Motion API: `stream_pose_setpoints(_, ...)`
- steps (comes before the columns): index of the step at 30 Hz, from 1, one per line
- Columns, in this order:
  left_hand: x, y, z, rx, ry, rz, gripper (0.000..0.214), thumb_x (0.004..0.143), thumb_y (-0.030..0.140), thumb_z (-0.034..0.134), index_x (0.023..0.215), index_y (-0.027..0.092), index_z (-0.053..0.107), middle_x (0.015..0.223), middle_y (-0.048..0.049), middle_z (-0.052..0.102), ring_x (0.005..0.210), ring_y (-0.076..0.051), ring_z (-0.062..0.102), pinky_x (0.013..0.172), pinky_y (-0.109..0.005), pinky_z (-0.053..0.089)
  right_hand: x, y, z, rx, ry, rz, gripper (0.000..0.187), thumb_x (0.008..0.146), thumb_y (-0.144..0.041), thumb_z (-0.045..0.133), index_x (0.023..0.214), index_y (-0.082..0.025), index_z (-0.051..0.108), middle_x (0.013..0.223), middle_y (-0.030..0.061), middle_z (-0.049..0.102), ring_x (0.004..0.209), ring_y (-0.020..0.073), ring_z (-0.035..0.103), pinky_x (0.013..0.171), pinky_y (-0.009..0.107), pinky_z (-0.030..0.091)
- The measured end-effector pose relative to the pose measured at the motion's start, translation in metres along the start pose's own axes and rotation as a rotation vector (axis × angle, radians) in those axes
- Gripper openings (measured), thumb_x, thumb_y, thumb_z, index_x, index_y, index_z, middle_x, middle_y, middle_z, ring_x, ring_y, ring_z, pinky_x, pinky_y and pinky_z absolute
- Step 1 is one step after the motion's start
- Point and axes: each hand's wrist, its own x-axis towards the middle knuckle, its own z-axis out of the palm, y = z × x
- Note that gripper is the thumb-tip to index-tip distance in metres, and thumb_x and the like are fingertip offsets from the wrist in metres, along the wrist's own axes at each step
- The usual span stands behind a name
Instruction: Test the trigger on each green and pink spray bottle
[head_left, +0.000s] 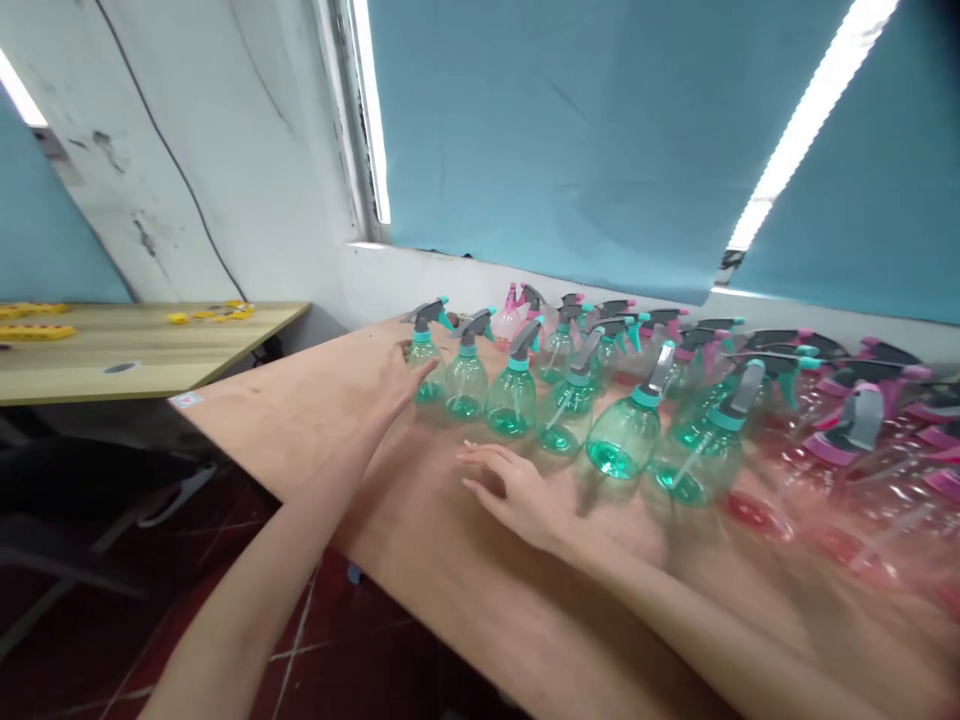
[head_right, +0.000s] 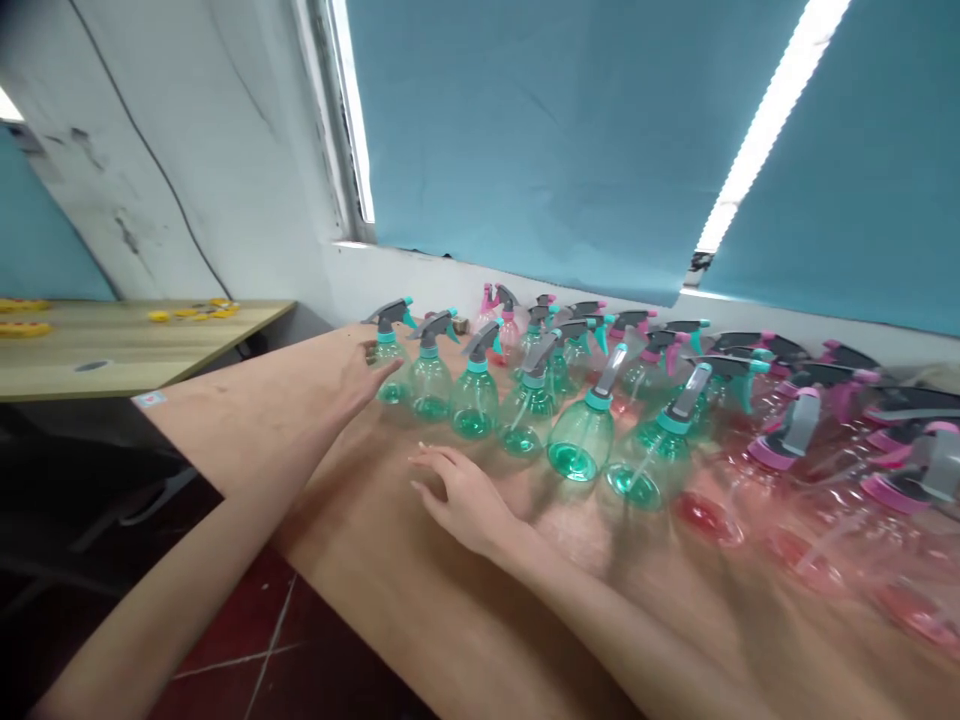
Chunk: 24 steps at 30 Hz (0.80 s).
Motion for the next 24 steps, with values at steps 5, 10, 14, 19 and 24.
stream_pose_setpoints(5, -0.012, -0.001, -0.02, 0.123, -0.003, -0.006, 0.059, 0.08, 0.047, 0.069, 0.124, 0.013, 0.049, 0.127, -0.0192, 0.059, 0.117, -0.034, 0.057, 0.098, -0.045, 0.044, 0.008, -0.005, -0.003, 0.03, 0.005, 0.015, 0.029, 0.092, -0.021, 0.057, 0.12, -0.024, 0.061, 0.127, 0.0085, 0.064, 0.121, 0.0225, 0.059, 0.107, 0.043, 0.043)
stream_pose_setpoints(10, -0.048, 0.018, -0.054, 0.224, -0.094, 0.02, 0.062, 0.075, 0.054, 0.069, 0.119, 0.014, 0.052, 0.122, -0.0181, 0.06, 0.113, -0.036, 0.058, 0.095, -0.046, 0.045, 0.005, -0.008, -0.006, 0.05, 0.015, 0.069, 0.036, 0.092, -0.028, 0.059, 0.128, -0.024, 0.056, 0.13, 0.0098, 0.062, 0.124, 0.0252, 0.056, 0.106, 0.047, 0.043)
stream_pose_setpoints(14, -0.097, 0.048, -0.068, 0.257, -0.22, 0.089, 0.062, 0.074, 0.059, 0.067, 0.119, 0.019, 0.055, 0.118, -0.0129, 0.061, 0.106, -0.037, 0.062, 0.091, -0.046, 0.047, -0.006, -0.009, -0.005, 0.068, 0.02, 0.148, 0.069, 0.084, -0.045, 0.069, 0.143, -0.023, 0.041, 0.143, 0.0156, 0.051, 0.132, 0.0309, 0.048, 0.106, 0.053, 0.042)
stream_pose_setpoints(19, -0.157, 0.084, -0.047, 0.24, -0.27, 0.222, 0.066, 0.071, 0.06, 0.07, 0.124, 0.023, 0.053, 0.124, -0.0114, 0.057, 0.114, -0.036, 0.057, 0.095, -0.044, 0.046, -0.031, -0.016, -0.018, 0.155, 0.051, 0.201, 0.095, 0.074, -0.047, 0.078, 0.15, -0.025, 0.026, 0.153, 0.015, 0.038, 0.14, 0.0317, 0.036, 0.111, 0.052, 0.036)
stream_pose_setpoints(24, -0.193, 0.126, -0.017, 0.227, -0.36, 0.409, 0.055, 0.075, 0.061, 0.067, 0.111, 0.02, 0.062, 0.101, -0.0113, 0.061, 0.098, -0.035, 0.06, 0.088, -0.047, 0.047, -0.064, -0.025, -0.046, 0.124, 0.146, 0.266, 0.087, 0.072, -0.03, 0.076, 0.145, -0.021, 0.03, 0.141, 0.0151, 0.05, 0.128, 0.0322, 0.051, 0.103, 0.048, 0.046)
